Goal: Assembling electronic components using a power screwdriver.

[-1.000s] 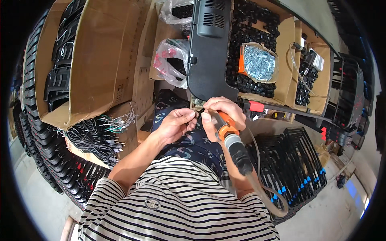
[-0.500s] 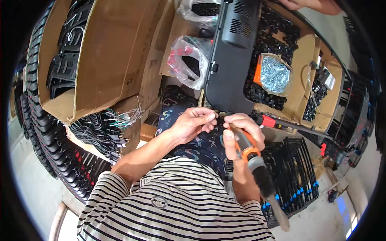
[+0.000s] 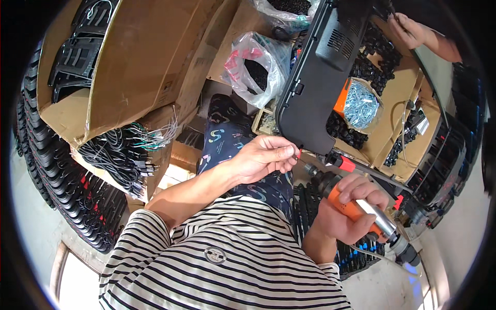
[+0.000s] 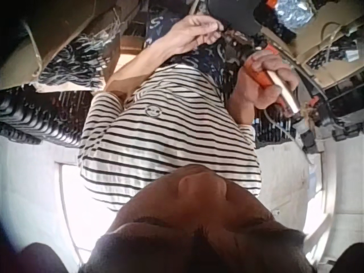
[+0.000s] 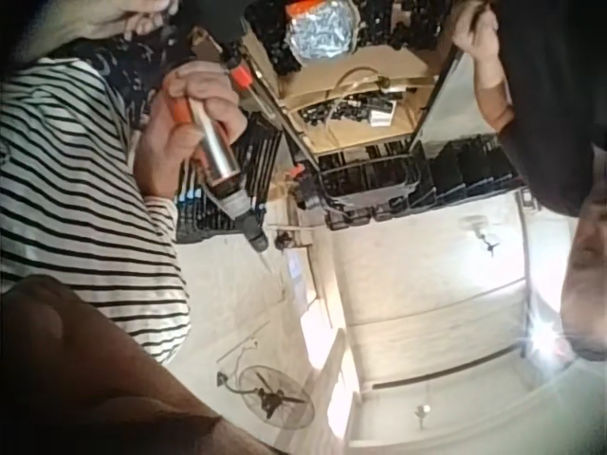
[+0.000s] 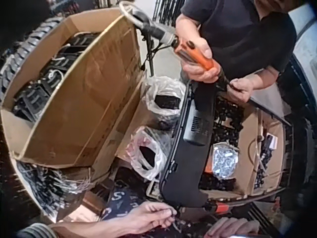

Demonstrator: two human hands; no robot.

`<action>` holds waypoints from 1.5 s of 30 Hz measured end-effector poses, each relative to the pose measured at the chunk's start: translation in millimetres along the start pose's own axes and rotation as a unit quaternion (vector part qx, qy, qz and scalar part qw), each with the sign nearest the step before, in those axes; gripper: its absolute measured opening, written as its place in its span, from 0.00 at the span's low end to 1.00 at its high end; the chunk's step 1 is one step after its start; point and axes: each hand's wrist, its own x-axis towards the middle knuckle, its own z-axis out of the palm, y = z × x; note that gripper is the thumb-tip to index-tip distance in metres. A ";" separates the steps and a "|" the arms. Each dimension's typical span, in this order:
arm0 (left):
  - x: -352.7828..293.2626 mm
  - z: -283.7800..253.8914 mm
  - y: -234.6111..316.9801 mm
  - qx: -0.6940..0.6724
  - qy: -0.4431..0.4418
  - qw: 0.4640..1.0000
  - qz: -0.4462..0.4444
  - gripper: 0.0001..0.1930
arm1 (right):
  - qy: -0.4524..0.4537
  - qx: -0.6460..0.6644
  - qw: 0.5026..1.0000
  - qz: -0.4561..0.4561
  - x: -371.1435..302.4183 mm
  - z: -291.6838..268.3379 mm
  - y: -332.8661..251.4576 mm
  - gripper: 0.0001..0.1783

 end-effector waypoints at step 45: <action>36.5 -42.9 33.1 0.498 0.244 0.795 0.245 0.27 | -0.188 -0.129 0.971 -0.064 21.1 39.5 89.5 0.16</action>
